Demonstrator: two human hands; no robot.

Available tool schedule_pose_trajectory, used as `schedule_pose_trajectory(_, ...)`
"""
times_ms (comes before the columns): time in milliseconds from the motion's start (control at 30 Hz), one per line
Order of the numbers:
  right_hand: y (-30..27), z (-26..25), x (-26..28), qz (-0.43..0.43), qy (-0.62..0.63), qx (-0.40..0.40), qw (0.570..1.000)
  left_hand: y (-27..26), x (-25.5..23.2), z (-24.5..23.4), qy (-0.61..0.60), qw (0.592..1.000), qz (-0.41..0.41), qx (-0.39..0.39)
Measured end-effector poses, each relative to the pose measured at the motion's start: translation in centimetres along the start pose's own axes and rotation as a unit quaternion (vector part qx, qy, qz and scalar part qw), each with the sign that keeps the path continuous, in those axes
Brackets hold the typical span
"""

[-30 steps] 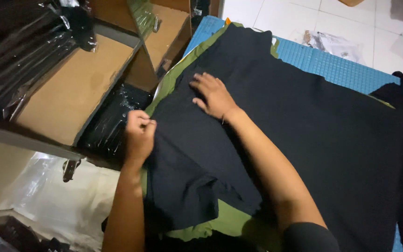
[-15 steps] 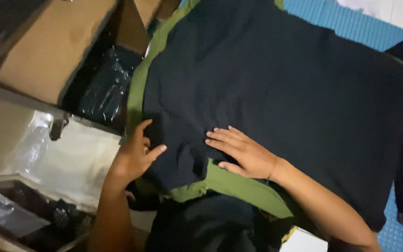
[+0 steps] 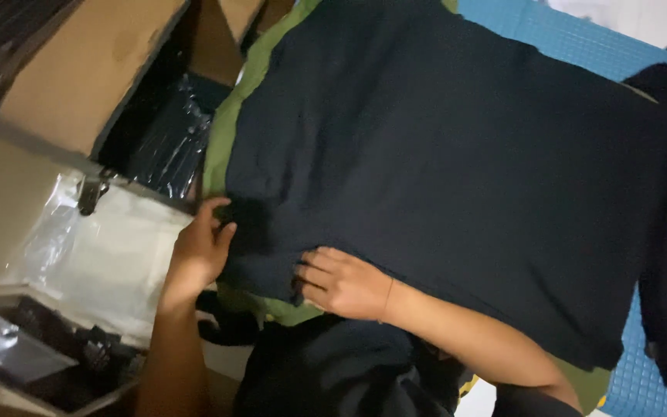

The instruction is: The person folds a black long-sleeved shirt on a blue mat. They smooth the fabric, fold the sleeves inward, and fold the shirt in half multiple times to create a compact bundle.

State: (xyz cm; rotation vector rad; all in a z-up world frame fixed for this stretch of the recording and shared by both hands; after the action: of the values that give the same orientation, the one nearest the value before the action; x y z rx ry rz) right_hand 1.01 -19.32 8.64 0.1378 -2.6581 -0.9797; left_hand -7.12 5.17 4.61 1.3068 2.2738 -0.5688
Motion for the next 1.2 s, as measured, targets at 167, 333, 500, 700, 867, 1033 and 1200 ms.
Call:
schedule_pose_trajectory(167, -1.9, -7.7, -0.6, 0.112, 0.082, -0.018, 0.990, 0.7, -2.9, -1.3, 0.072, 0.997, -0.009, -0.036)
schedule_pose_trajectory(333, -15.2, -11.7, -3.5, 0.427, -0.266, 0.115, 0.857, 6.0, 0.1, 1.2, 0.141, 0.976, 0.075, -0.145)
schedule_pose_trajectory(500, -28.1, -17.4, -1.5, 0.636, -0.303, 0.037, 0.709, 8.2, 4.1, 1.2, 0.215, 0.965, -0.010, -0.153)
schedule_pose_trajectory(700, -33.1, -25.1, 0.2, 0.796, -0.290, -0.099, 0.522, 7.2, -6.5, -1.0, 0.405, 0.877, 0.144, -0.216)
schedule_pose_trajectory(867, -23.1, -29.8, -7.7, 0.637, -0.342, -0.126, 0.679, 10.0, -21.4, 5.9, 0.270, 0.841, 0.468, 0.015)
schedule_pose_trajectory(1033, -19.7, -28.3, -26.1, 0.625, -0.286, 0.002, 0.726, 17.1, -29.1, 13.0, 0.288, 0.793, 0.481, 0.239)
schedule_pose_trajectory(1200, -26.2, -28.7, -39.5, 0.719, -0.378, -0.054, 0.581, 27.8, -28.9, 14.1, 0.314, 0.858, 0.384, 0.134)
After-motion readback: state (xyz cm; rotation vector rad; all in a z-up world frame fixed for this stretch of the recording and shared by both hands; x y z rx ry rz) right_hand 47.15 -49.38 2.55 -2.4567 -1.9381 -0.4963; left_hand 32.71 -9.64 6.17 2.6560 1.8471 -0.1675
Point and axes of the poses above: each hand's wrist, its own y-axis towards the middle knuckle, its own z-axis out of the palm, x = y × z, the point moved 5 cm from there along y, towards the middle knuckle, and after that the axes turned 12 degrees about z, right-handed, at the moved point
